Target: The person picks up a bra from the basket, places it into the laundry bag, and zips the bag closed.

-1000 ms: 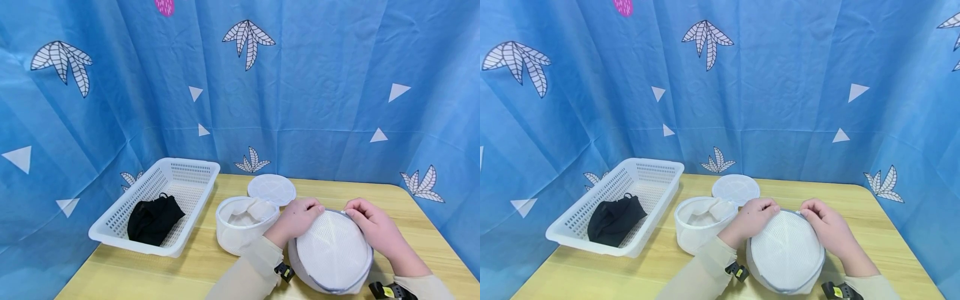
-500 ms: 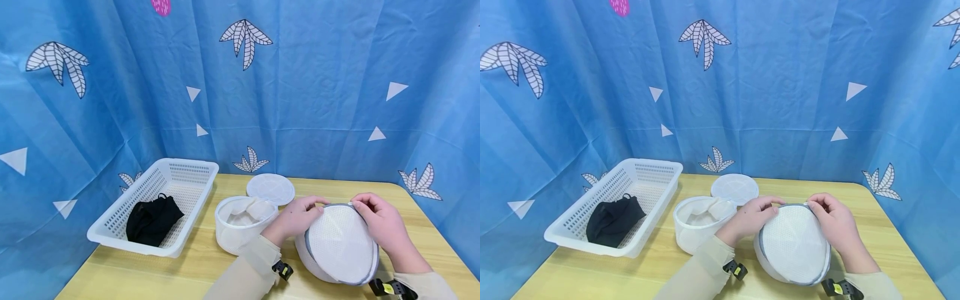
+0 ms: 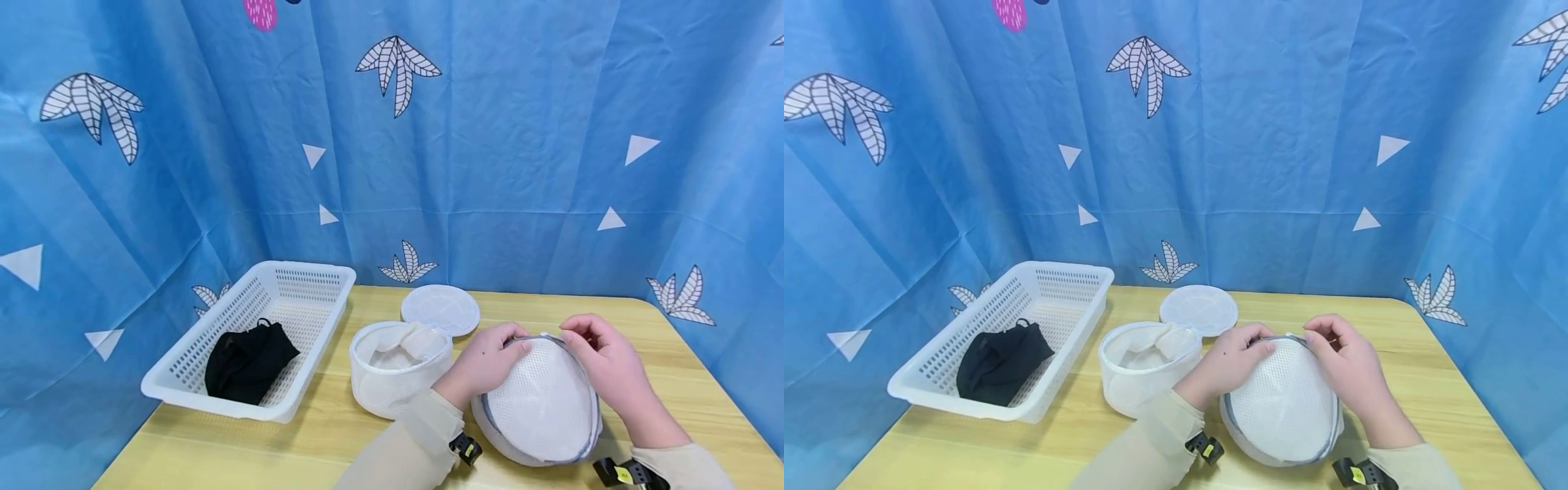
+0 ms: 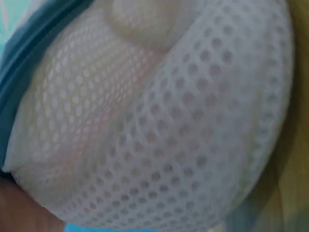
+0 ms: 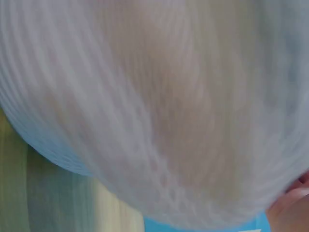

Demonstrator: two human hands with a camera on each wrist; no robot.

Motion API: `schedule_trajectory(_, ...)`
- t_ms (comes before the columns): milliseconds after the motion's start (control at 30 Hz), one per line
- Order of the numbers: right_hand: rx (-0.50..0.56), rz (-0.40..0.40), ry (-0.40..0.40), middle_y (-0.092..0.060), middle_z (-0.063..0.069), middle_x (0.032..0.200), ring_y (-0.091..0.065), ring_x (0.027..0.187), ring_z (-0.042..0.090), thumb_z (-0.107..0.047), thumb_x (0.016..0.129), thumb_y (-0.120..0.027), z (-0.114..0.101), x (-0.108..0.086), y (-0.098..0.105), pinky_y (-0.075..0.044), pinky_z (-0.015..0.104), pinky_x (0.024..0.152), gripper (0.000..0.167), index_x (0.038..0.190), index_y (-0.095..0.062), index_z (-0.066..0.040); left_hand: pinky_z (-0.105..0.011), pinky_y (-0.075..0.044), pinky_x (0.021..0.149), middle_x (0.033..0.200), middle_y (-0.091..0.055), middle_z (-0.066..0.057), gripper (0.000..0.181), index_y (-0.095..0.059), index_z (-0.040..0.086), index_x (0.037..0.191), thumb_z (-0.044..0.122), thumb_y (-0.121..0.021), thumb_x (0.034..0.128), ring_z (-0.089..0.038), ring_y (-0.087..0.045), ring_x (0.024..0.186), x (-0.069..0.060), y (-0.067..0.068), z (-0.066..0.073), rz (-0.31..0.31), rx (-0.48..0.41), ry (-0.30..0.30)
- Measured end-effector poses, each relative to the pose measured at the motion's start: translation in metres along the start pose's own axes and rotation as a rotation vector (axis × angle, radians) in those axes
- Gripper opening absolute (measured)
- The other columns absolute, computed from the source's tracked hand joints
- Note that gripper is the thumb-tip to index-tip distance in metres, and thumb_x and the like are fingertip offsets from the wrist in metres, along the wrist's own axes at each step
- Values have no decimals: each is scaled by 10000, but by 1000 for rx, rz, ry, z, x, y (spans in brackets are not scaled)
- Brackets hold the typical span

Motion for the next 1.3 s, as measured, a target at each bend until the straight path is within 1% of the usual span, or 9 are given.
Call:
schedule_trajectory(100,-38,-8,5,-619,19,960,-528,788,113,-239,1026,-624,0,0,2,-453,217,630,131,1060,-693,-132,-276,-487,800,1004,-631,132,163,-670,230,1091,336,-552,1052,-41,-570,883,0,5,-9,73,-48,76)
schedule_trajectory(233,-129,-108,-9,-643,24,1014,-543,826,136,-270,1036,-600,6,3,-7,-472,263,655,207,1120,-728,-130,-305,-483,816,990,-606,125,176,-648,235,1092,350,-518,1066,-64,-557,889,0,10,-16,136,-110,145)
schedule_trajectory(500,-190,-258,-71,-654,97,1070,-596,901,246,-372,1052,-542,16,1,-26,-502,398,716,422,1267,-676,-34,-295,-493,797,976,-611,131,212,-660,236,1116,351,-487,1076,-59,-573,875,-1,8,-17,133,-157,123)
schedule_trajectory(767,-110,-358,-160,-643,59,916,-571,803,208,-453,1079,-437,27,1,-29,-482,366,649,451,926,-680,-105,-303,-479,831,984,-597,115,203,-640,208,1093,322,-472,1084,-68,-556,892,-1,15,-20,186,-187,116)
schedule_trajectory(833,-75,-371,-190,-651,82,942,-584,851,225,-466,1086,-398,29,1,-27,-493,390,709,500,949,-683,-79,-308,-473,835,981,-597,110,204,-640,198,1103,316,-475,1084,-72,-551,888,-1,20,-22,220,-186,124)
schedule_trajectory(967,31,-337,-213,-647,217,1171,-574,1098,326,-422,1105,-349,30,1,-19,-466,475,906,563,1220,-651,39,-325,-462,839,975,-609,103,198,-651,203,1104,318,-493,1077,-87,-552,878,2,27,-27,270,-180,136)
schedule_trajectory(1067,131,-285,-207,-643,222,1085,-573,1052,276,-369,1111,-368,29,2,-13,-454,383,894,514,1148,-625,75,-344,-462,863,988,-621,108,190,-658,225,1086,338,-506,1070,-92,-560,897,4,27,-28,259,-171,141)
schedule_trajectory(1167,181,-252,-184,-584,111,888,-537,868,193,-312,1106,-423,30,3,-10,-418,285,756,411,925,-570,26,-365,-467,908,1018,-630,129,191,-664,257,1080,372,-513,1063,-82,-569,934,5,23,-29,214,-158,162)
schedule_trajectory(1300,188,-255,-166,-572,48,947,-525,863,142,-258,1098,-457,32,3,-11,-437,262,728,303,992,-582,-3,-378,-472,936,1062,-645,157,223,-696,288,1111,401,-513,1054,-63,-580,973,5,15,-28,133,-135,177)
Point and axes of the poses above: each hand's wrist, its own x-axis towards the middle knuckle, its own y-axis out of the back of the hand, z = x × y, the point moved 10 cm from there along x, towards the middle knuckle
